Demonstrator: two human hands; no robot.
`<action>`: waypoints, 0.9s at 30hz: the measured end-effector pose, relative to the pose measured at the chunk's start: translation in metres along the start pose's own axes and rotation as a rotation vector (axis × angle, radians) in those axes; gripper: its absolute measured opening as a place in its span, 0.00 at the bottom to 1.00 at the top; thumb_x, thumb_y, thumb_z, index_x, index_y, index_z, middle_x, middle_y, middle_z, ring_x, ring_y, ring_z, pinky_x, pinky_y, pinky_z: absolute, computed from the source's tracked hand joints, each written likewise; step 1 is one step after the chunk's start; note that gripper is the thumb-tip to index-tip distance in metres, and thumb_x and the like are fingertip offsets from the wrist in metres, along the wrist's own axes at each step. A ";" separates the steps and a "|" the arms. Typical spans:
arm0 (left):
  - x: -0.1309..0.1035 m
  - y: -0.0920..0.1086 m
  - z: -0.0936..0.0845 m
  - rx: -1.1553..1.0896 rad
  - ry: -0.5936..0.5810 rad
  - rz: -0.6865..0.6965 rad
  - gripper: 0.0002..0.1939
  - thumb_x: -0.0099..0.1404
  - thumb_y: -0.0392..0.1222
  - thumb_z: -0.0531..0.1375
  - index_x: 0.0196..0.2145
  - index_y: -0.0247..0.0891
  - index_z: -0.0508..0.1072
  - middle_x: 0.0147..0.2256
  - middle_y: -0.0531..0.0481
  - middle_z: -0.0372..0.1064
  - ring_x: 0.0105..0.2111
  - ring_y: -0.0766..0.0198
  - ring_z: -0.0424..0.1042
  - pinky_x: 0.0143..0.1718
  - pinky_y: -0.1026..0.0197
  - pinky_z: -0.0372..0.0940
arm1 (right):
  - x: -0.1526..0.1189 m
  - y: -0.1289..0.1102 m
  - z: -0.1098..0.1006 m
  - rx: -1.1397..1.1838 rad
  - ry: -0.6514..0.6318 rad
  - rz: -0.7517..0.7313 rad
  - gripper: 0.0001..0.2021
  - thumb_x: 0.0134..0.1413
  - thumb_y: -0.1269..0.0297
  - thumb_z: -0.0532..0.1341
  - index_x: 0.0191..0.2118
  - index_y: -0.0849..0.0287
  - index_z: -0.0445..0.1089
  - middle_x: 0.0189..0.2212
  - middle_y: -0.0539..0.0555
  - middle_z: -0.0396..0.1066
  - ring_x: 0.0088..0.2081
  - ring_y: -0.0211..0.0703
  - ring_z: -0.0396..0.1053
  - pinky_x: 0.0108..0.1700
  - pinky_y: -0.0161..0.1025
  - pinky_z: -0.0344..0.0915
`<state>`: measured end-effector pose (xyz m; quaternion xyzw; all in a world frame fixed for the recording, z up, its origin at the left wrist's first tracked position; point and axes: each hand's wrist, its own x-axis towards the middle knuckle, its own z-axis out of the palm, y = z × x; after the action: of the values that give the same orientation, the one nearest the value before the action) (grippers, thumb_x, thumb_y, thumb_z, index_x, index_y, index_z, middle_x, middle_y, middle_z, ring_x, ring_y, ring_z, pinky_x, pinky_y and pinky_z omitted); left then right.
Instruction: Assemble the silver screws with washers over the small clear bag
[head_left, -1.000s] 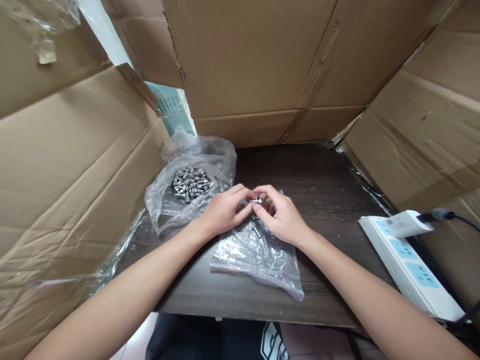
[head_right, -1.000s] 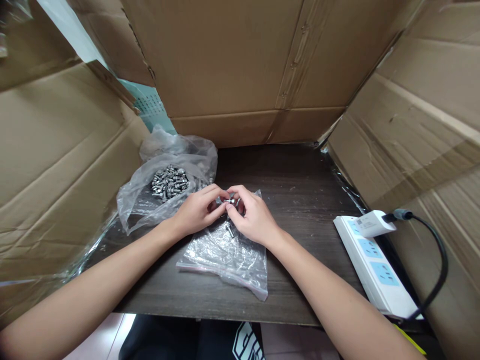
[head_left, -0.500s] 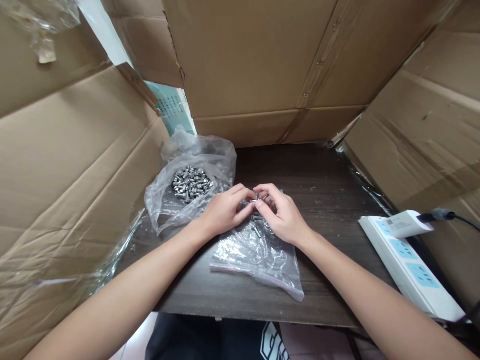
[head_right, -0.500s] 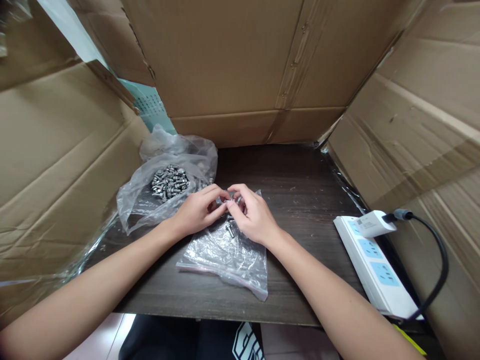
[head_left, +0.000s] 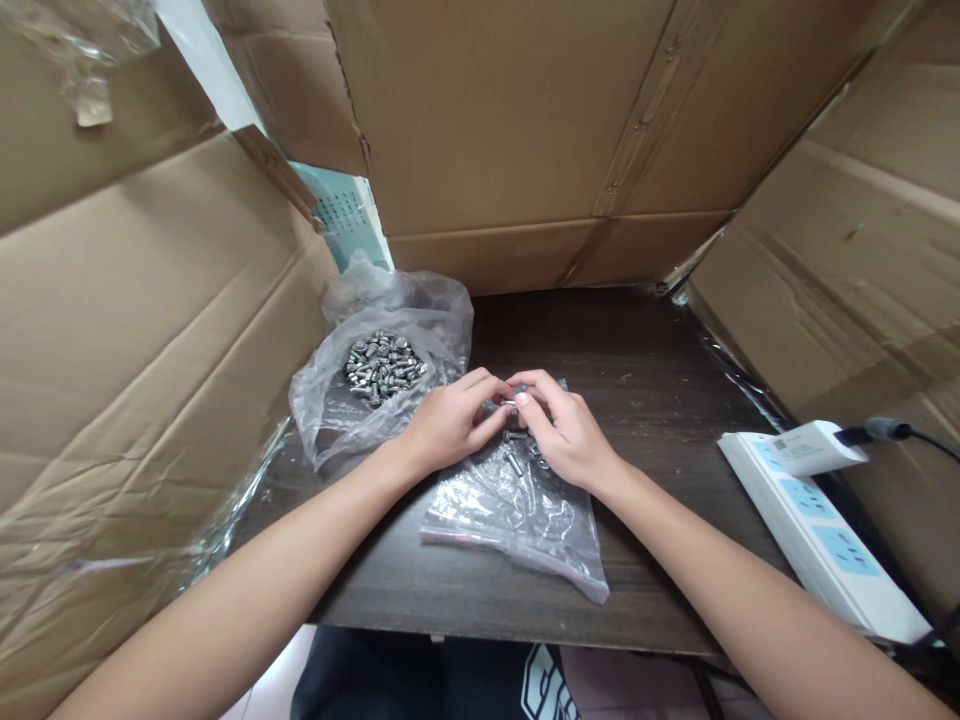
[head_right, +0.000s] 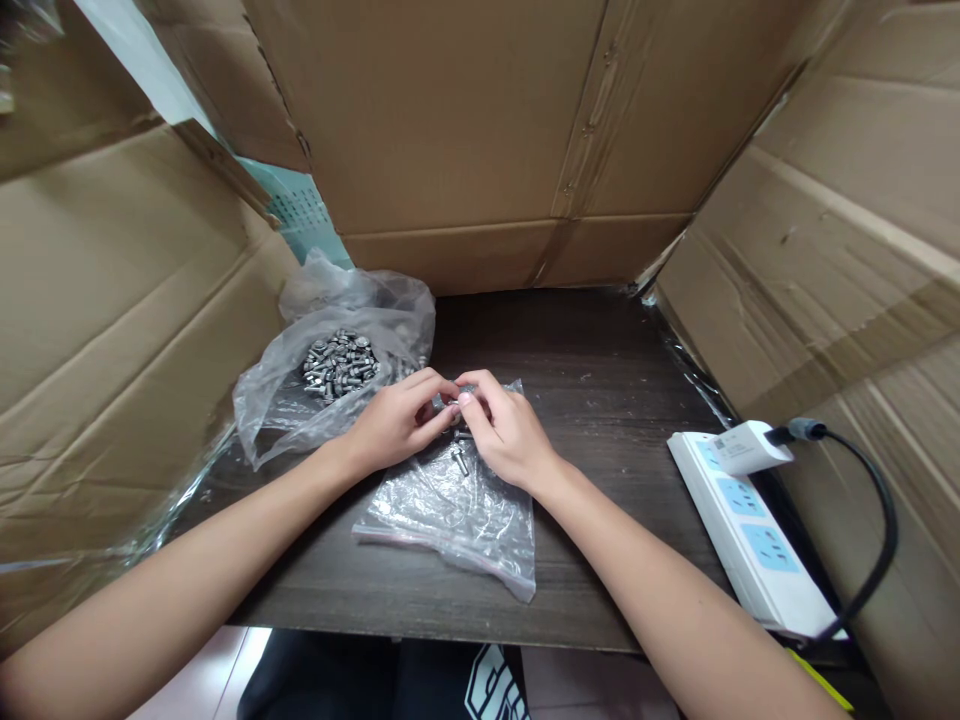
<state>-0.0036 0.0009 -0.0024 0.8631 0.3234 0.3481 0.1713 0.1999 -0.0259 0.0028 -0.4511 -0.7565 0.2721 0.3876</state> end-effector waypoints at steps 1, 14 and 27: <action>0.000 0.000 0.000 0.002 0.002 0.001 0.06 0.75 0.41 0.58 0.46 0.38 0.74 0.41 0.49 0.72 0.27 0.69 0.68 0.32 0.63 0.62 | 0.000 0.000 0.000 0.001 0.015 -0.010 0.12 0.70 0.59 0.56 0.53 0.58 0.67 0.32 0.51 0.73 0.30 0.41 0.70 0.35 0.39 0.66; 0.000 0.000 0.000 -0.006 0.006 0.006 0.06 0.75 0.40 0.59 0.46 0.37 0.74 0.41 0.49 0.72 0.26 0.69 0.67 0.31 0.64 0.61 | 0.000 -0.002 -0.001 -0.019 -0.008 -0.008 0.11 0.70 0.61 0.55 0.52 0.58 0.68 0.27 0.48 0.70 0.27 0.40 0.67 0.34 0.38 0.63; 0.000 -0.001 0.001 0.014 0.020 0.024 0.05 0.75 0.40 0.60 0.45 0.37 0.73 0.41 0.50 0.72 0.26 0.69 0.68 0.31 0.64 0.61 | 0.000 -0.001 -0.001 -0.020 0.027 -0.065 0.11 0.68 0.64 0.56 0.52 0.59 0.68 0.35 0.52 0.74 0.33 0.41 0.71 0.37 0.38 0.65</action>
<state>-0.0036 0.0013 -0.0038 0.8645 0.3171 0.3566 0.1579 0.2007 -0.0258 0.0041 -0.4338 -0.7680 0.2458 0.4019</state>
